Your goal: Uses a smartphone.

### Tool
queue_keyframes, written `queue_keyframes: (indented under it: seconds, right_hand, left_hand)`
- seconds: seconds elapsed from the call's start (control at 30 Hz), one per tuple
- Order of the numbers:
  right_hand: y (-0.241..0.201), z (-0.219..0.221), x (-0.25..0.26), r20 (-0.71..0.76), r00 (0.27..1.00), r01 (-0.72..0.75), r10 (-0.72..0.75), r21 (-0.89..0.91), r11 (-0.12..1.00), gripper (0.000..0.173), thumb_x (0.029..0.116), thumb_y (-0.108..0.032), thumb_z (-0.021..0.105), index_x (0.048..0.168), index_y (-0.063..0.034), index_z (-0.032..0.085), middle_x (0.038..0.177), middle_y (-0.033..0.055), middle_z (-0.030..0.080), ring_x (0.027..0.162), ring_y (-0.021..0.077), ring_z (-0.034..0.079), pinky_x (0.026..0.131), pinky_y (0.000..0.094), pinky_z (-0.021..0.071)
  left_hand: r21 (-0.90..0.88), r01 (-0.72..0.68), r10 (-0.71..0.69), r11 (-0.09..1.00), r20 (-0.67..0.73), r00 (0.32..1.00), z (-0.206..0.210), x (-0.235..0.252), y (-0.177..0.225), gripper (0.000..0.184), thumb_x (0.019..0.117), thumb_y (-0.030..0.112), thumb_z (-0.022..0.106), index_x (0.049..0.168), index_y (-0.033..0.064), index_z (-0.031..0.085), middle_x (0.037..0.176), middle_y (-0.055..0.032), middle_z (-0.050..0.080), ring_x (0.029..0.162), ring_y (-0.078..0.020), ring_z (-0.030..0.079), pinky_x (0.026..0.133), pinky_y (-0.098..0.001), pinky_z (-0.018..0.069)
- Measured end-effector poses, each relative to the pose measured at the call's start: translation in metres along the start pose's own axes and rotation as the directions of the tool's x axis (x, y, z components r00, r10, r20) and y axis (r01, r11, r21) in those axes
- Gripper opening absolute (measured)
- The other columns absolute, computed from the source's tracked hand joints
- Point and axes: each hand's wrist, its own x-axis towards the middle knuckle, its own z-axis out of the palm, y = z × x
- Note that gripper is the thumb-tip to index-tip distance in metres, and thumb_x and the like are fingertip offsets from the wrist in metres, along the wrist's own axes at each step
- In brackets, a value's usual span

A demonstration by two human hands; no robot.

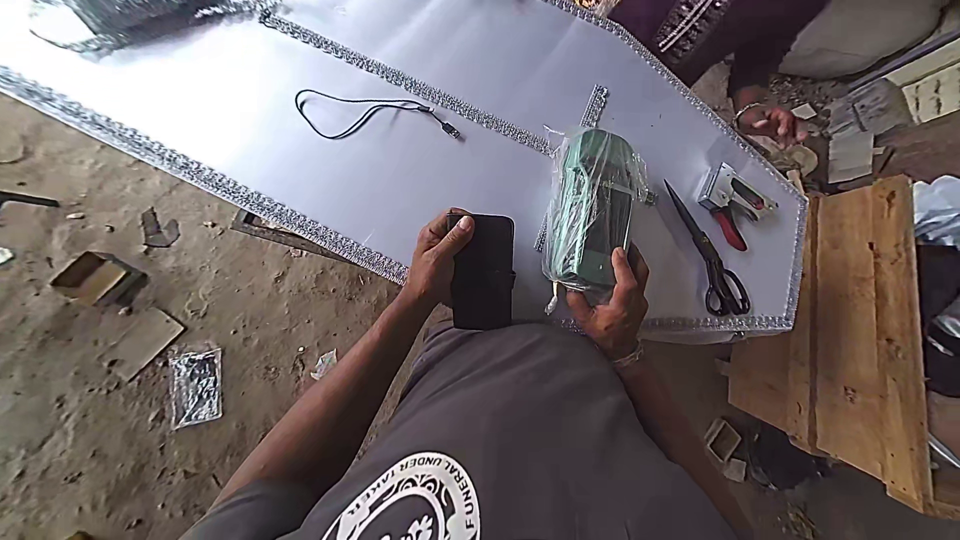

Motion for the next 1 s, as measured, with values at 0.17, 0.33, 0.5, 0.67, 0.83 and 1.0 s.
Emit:
queue_keyframes:
  seconds: [0.17, 0.33, 0.5, 0.67, 0.83, 1.0]
  right_hand:
    - [-0.0002, -0.0009, 0.0013, 0.006, 1.0, 0.007, -0.007, 0.016, 1.0, 0.084, 0.0808, -0.049, 0.079, 0.147, -0.0074, 0.048, 0.141, 0.0331, 0.052, 0.124, 0.0334, 0.061, 0.092, 0.0399, 0.059]
    - [-0.002, -0.0013, 0.0021, 0.006, 1.0, 0.008, -0.008, 0.011, 1.0, 0.084, 0.0821, -0.05, 0.078, 0.148, -0.0073, 0.047, 0.14, 0.0323, 0.053, 0.125, 0.0338, 0.061, 0.093, 0.0409, 0.0585]
    - [-0.003, -0.0004, 0.0032, -0.003, 1.0, 0.0, 0.0, 0.014, 1.0, 0.086, 0.0803, -0.051, 0.079, 0.147, -0.0079, 0.048, 0.139, 0.0311, 0.053, 0.124, 0.0322, 0.061, 0.092, 0.0401, 0.0585]
    - [-0.0042, 0.001, 0.0035, -0.014, 1.0, -0.009, 0.009, -0.003, 1.0, 0.083, 0.0817, -0.052, 0.078, 0.145, -0.0069, 0.049, 0.138, 0.032, 0.052, 0.119, 0.0306, 0.063, 0.089, 0.0382, 0.0596]
    - [-0.0038, 0.002, 0.0038, -0.023, 1.0, -0.001, 0.001, -0.005, 1.0, 0.084, 0.0816, -0.052, 0.078, 0.146, -0.0082, 0.048, 0.137, 0.0316, 0.052, 0.119, 0.03, 0.062, 0.089, 0.0375, 0.0589]
    - [-0.0037, 0.0017, 0.0039, -0.02, 1.0, -0.008, 0.007, -0.014, 1.0, 0.084, 0.0826, -0.056, 0.076, 0.146, -0.0084, 0.048, 0.137, 0.0313, 0.051, 0.118, 0.0297, 0.063, 0.086, 0.037, 0.0597]
  left_hand:
    - [-0.018, -0.017, 0.017, 1.0, -0.009, 1.0, 0.0005, -0.0009, -0.0001, 0.023, 0.1067, 0.028, 0.047, 0.105, 0.0163, 0.067, 0.084, 0.0026, 0.071, 0.073, -0.0059, 0.069, 0.067, -0.0252, 0.0604]
    - [-0.06, -0.031, 0.032, 0.998, 0.014, 0.999, 0.0001, -0.0008, -0.0009, 0.023, 0.1067, 0.028, 0.048, 0.102, 0.0159, 0.067, 0.083, 0.0015, 0.071, 0.072, -0.0068, 0.069, 0.067, -0.0258, 0.0608]
    - [-0.077, -0.042, 0.044, 0.996, 0.025, 0.999, -0.0005, -0.0003, -0.002, 0.022, 0.1062, 0.026, 0.049, 0.103, 0.0158, 0.068, 0.083, 0.0015, 0.072, 0.072, -0.0069, 0.07, 0.067, -0.0263, 0.0611]
    - [-0.075, -0.036, 0.038, 0.997, 0.027, 0.999, -0.0011, 0.0006, -0.0018, 0.024, 0.1068, 0.029, 0.049, 0.103, 0.0156, 0.068, 0.085, 0.0007, 0.073, 0.073, -0.0076, 0.07, 0.068, -0.027, 0.0615]
    - [-0.084, -0.033, 0.036, 0.996, 0.03, 0.999, -0.002, 0.0005, -0.0025, 0.023, 0.1065, 0.028, 0.049, 0.104, 0.0146, 0.068, 0.086, -0.0006, 0.073, 0.075, -0.009, 0.071, 0.07, -0.0285, 0.0622]
    - [-0.086, -0.06, 0.064, 0.994, 0.048, 0.997, -0.0026, 0.0013, -0.0036, 0.022, 0.1068, 0.025, 0.049, 0.102, 0.0143, 0.068, 0.085, 0.0001, 0.073, 0.076, -0.0086, 0.071, 0.071, -0.0281, 0.062]
